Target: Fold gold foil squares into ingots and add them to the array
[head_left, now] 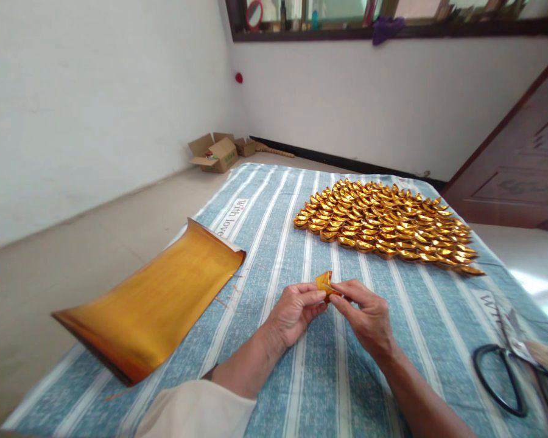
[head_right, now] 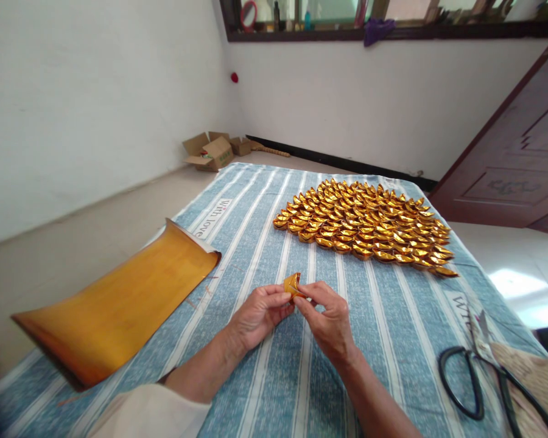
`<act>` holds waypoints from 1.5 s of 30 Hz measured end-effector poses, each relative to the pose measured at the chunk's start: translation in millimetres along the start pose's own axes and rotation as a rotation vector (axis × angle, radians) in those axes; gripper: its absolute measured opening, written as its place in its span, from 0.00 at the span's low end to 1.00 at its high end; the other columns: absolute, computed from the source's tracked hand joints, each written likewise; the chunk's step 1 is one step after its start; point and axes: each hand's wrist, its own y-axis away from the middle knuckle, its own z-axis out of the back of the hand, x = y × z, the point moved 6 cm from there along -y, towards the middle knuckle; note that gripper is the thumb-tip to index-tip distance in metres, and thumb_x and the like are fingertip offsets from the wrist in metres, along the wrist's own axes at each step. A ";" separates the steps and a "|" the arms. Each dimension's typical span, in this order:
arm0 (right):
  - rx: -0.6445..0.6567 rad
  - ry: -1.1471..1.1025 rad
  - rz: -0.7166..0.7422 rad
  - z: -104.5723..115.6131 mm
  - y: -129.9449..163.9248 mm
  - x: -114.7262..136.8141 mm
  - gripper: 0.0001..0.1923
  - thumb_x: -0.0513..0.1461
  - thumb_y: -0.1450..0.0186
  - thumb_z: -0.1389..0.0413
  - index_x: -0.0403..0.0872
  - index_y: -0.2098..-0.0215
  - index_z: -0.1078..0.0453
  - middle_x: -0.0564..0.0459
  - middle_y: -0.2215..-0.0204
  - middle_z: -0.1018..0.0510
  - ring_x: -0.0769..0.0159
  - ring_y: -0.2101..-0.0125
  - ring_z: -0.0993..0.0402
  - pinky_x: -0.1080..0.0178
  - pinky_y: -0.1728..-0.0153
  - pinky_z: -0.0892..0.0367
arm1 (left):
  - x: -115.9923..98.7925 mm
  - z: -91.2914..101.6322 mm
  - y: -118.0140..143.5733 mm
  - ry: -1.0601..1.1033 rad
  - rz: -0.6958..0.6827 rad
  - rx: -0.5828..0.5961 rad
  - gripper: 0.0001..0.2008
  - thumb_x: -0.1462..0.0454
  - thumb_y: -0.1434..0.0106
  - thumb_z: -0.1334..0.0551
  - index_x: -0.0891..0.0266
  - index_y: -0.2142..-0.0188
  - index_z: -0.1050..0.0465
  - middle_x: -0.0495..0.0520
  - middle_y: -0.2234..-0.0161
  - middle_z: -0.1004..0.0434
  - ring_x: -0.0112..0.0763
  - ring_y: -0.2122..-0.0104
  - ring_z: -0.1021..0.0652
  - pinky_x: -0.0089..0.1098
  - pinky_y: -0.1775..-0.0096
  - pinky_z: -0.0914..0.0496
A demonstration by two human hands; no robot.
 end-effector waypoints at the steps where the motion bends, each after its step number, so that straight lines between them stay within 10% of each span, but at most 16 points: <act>1: -0.001 -0.009 -0.008 -0.1 0.0 -0.8 0.10 0.38 0.39 0.41 0.51 0.60 0.22 0.52 0.69 0.21 0.67 0.69 0.27 0.65 0.69 0.32 | 0.1 0.3 0.0 -0.004 0.001 -0.001 0.12 0.67 0.60 0.25 0.70 0.75 0.22 0.54 0.72 0.23 0.26 0.70 0.25 0.24 0.65 0.31; 45: 0.004 -0.028 -0.102 1.5 -2.4 -20.9 0.06 0.41 0.39 0.41 0.49 0.66 0.23 0.52 0.70 0.21 0.65 0.68 0.26 0.64 0.70 0.31 | -4.9 6.5 0.6 0.010 0.004 -0.088 0.09 0.66 0.49 0.31 0.69 0.68 0.22 0.59 0.66 0.21 0.30 0.67 0.24 0.26 0.68 0.30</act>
